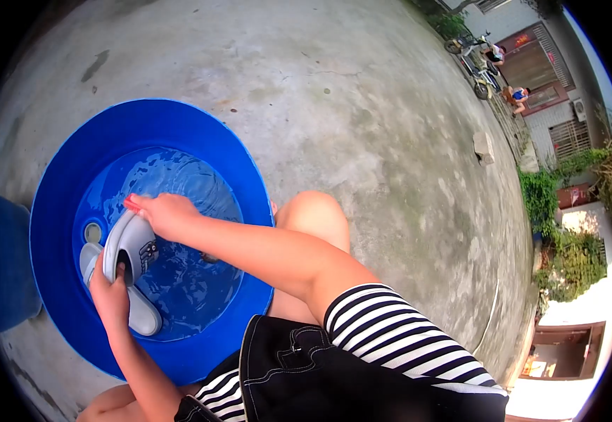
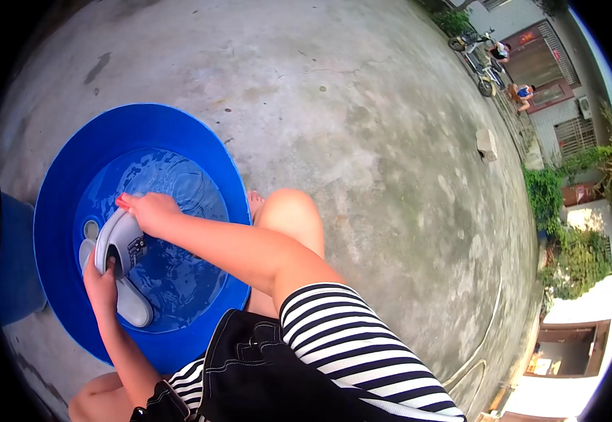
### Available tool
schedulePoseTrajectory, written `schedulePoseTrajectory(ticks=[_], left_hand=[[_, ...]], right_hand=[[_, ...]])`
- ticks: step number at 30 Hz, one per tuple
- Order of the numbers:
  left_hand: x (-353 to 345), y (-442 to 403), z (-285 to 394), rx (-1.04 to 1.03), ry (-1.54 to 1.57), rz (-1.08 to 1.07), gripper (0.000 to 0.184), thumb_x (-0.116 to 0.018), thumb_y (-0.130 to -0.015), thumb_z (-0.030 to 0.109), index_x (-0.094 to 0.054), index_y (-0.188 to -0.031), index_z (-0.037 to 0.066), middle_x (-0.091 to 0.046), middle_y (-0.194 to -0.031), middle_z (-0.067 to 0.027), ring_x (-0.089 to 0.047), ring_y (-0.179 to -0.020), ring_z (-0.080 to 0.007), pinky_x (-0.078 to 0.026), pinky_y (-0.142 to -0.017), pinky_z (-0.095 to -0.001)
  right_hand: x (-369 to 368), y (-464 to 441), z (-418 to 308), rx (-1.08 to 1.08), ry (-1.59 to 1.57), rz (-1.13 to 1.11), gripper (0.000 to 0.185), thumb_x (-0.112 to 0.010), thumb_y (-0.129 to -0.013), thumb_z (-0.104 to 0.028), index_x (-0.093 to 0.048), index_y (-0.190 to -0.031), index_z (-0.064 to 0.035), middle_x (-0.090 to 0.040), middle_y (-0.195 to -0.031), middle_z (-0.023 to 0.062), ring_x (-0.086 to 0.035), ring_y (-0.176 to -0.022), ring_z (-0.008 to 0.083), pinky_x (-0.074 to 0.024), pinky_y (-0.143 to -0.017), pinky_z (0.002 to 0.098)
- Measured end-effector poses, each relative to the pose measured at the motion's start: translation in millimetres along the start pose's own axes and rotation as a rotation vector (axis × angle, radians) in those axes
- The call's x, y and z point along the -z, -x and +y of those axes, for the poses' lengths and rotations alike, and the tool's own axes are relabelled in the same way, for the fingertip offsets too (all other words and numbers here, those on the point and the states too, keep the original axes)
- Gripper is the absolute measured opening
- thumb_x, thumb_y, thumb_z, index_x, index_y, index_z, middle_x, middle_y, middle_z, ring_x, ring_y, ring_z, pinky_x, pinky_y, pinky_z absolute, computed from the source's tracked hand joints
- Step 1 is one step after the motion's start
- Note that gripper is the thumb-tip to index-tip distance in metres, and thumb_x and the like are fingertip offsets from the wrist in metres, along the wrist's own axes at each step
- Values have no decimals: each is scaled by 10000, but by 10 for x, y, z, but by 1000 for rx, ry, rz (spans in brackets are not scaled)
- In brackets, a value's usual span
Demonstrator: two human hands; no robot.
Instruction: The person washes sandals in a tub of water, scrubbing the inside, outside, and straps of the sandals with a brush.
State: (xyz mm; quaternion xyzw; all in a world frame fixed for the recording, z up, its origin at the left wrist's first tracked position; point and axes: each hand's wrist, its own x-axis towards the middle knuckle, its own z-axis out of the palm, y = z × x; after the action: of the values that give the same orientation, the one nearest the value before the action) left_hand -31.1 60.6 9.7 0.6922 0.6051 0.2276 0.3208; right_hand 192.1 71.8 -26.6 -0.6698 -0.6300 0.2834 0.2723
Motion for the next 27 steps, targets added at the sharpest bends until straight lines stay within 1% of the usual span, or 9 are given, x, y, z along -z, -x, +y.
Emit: schedulePoseTrajectory(ticks=[5, 8, 10, 12, 14, 16, 19, 24, 27], left_hand=[[-2, -108, -325, 29, 126, -23, 386, -654, -944, 21, -619, -1322, -49, -721, -1121, -184, -686, -1055, -256, -504, -958, -367], [-19, -106, -336, 3, 124, -31, 382, -658, -949, 33, -623, -1322, -44, -721, -1119, -170, -676, -1044, -230, -503, -949, -353], [-68, -71, -268, -26, 71, -21, 373, -661, -953, 45, -626, -1314, -46, -723, -1119, -167, -677, -1035, -226, -506, -939, -347], [-81, -85, -261, -39, 72, 8, 356, -659, -958, 50, -631, -1299, -49, -724, -1104, -158, -674, -1012, -212, -511, -920, -340], [-49, -94, -248, 40, 188, -37, 346, -661, -960, 54, -634, -1290, -50, -724, -1096, -152, -671, -998, -205, -514, -907, -338], [-33, -113, -316, 33, 192, -38, 342, -665, -958, 57, -639, -1283, -46, -723, -1087, -148, -668, -985, -201, -515, -897, -335], [-81, -114, -386, -30, 132, -18, 369, -667, -948, 45, -628, -1303, -49, -725, -1100, -161, -675, -1018, -220, -511, -922, -341], [-90, -77, -288, -16, 108, 3, 380, -663, -944, 31, -628, -1316, -40, -720, -1134, -167, -679, -1036, -226, -510, -936, -350], [-38, -81, -249, 27, 159, -43, 385, -661, -942, 25, -629, -1320, -37, -726, -1124, -166, -688, -1043, -229, -515, -933, -358]], right_hand=[[82, 257, -428, 226, -125, -102, 402, -523, -1055, -285, -570, -1454, -298, -706, -1071, 171, -694, -984, 380, -551, -831, 482], [-39, -2, -38, 54, -135, -85, 398, -534, -1051, -280, -577, -1447, -288, -709, -1010, 172, -699, -932, 389, -556, -795, 486], [-17, -44, -32, 128, -222, 39, 394, -541, -1045, -281, -582, -1437, -273, -705, -957, 172, -701, -891, 392, -555, -763, 497], [87, 132, -305, 108, -137, -103, 391, -551, -1038, -288, -588, -1426, -260, -692, -927, 181, -698, -882, 391, -550, -753, 503], [154, 330, -551, 329, -119, -100, 403, -567, -1029, -298, -585, -1431, -274, -676, -905, 198, -690, -858, 410, -545, -753, 512], [91, 316, -475, 297, -112, -69, 395, -552, -1038, -305, -588, -1430, -273, -694, -950, 195, -697, -883, 406, -548, -759, 512], [33, 44, -170, 68, -112, -55, 377, -541, -1032, -298, -607, -1401, -253, -706, -1002, 209, -702, -917, 417, -557, -757, 510], [159, 300, -539, 263, -123, -80, 404, -572, -1023, -297, -585, -1426, -286, -688, -992, 220, -687, -904, 430, -549, -766, 510], [126, 316, -456, 229, -103, -67, 405, -551, -1034, -324, -577, -1437, -297, -694, -1027, 215, -688, -936, 428, -552, -787, 509]])
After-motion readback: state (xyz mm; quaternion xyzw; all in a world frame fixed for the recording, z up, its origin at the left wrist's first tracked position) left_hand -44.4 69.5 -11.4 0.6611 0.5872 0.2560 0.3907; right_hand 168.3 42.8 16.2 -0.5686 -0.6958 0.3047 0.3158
